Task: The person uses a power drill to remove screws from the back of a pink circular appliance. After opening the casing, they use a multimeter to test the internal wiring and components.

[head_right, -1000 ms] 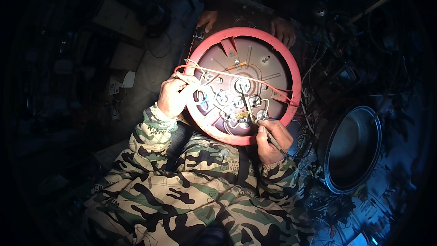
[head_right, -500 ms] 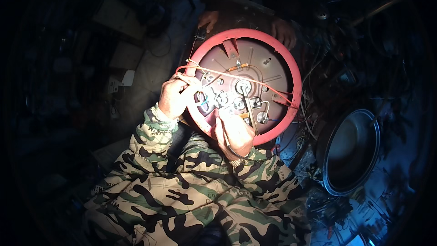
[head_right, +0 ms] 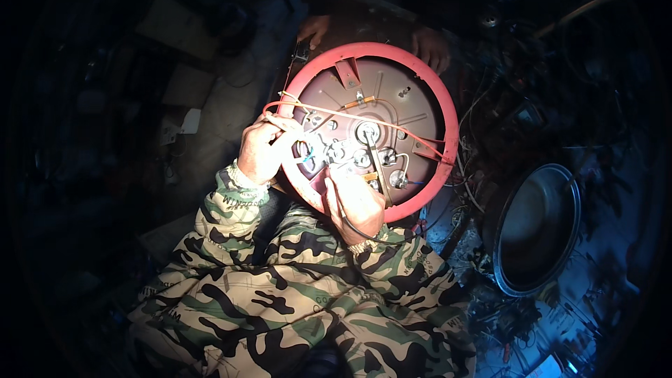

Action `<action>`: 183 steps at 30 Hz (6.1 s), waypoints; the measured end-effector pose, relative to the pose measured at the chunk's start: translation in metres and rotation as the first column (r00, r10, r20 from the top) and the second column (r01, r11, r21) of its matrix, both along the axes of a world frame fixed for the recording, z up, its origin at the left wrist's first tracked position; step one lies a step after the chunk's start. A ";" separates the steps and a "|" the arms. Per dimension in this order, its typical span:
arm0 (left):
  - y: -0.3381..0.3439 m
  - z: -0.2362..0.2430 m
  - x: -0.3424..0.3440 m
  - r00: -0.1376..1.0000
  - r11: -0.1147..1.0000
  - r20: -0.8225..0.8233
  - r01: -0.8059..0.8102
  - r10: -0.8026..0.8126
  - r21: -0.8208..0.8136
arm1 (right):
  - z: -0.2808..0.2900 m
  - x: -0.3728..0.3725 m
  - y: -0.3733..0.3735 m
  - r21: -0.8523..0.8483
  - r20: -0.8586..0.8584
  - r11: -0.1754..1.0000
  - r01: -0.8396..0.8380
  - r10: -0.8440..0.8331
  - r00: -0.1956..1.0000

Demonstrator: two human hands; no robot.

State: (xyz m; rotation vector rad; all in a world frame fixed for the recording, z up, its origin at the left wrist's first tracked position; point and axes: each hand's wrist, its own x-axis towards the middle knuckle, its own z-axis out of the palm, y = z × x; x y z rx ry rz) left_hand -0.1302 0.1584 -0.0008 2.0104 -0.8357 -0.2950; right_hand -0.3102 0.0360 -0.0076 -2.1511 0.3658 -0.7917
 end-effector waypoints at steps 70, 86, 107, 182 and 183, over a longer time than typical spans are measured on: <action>0.001 0.001 0.000 1.000 1.000 -0.020 -0.007 0.007 0.006 | 0.010 -0.056 -0.024 0.045 0.028 0.998 -0.050 0.049 0.998; 0.003 -0.008 0.001 0.994 0.999 -0.109 0.003 -0.008 -0.053 | 0.013 -0.055 -0.027 -0.007 0.023 0.992 -0.123 0.124 0.992; 0.005 -0.013 0.003 0.992 0.999 -0.126 0.007 -0.014 -0.054 | 0.019 -0.050 -0.023 0.099 -0.072 0.991 -0.094 0.102 0.992; -0.001 0.000 0.004 0.999 0.999 -0.005 0.049 -0.049 -0.021 | 0.006 -0.077 -0.034 0.790 -0.057 0.606 0.093 -0.079 0.995; -0.003 0.004 0.004 0.996 0.997 0.040 0.077 -0.077 -0.007 | 0.006 -0.076 -0.032 0.791 -0.052 0.606 0.086 -0.075 0.996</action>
